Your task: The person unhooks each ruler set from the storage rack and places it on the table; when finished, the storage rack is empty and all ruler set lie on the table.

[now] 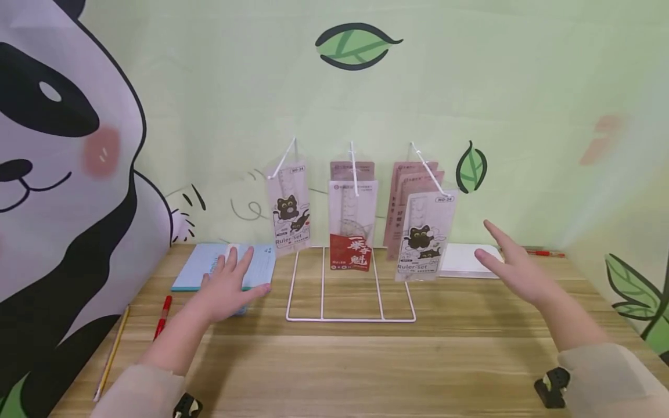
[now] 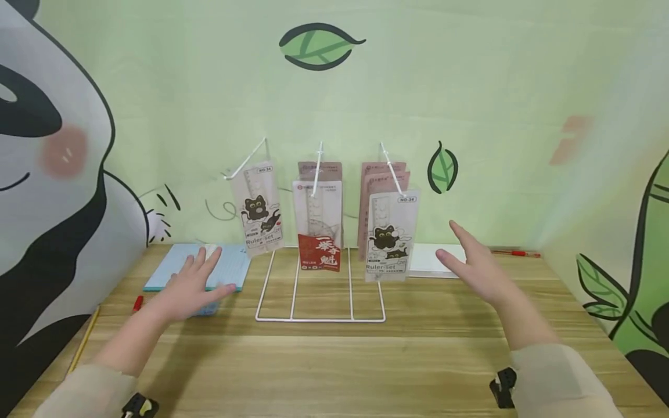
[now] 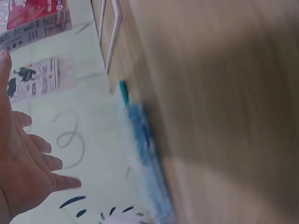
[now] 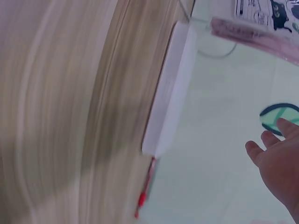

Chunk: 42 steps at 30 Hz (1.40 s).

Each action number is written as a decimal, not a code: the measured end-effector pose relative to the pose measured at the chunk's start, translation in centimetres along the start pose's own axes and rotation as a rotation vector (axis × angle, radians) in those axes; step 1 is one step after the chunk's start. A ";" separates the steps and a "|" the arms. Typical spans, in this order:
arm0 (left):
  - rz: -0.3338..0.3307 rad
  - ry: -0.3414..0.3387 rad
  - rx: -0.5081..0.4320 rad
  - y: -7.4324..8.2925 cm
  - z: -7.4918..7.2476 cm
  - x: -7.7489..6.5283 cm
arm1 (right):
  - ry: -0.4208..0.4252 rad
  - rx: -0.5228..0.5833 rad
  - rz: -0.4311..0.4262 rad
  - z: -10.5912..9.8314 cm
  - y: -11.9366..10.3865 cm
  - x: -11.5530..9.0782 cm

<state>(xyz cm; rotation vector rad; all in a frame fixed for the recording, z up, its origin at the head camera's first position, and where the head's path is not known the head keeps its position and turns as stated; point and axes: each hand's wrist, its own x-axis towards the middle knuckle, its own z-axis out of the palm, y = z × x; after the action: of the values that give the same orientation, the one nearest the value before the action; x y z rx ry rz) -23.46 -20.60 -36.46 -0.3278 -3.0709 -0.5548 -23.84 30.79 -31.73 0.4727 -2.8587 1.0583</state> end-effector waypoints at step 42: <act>0.017 0.032 -0.198 2.2 9.8 0.6 | 0.258 0.365 -0.034 5.5 -1.8 3.5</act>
<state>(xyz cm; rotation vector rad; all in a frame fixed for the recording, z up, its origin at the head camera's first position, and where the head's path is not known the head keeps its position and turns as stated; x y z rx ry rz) -23.29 -15.08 -44.83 -0.3421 -2.9847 -0.8576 -26.34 25.05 -34.21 0.3676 -2.4336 1.5187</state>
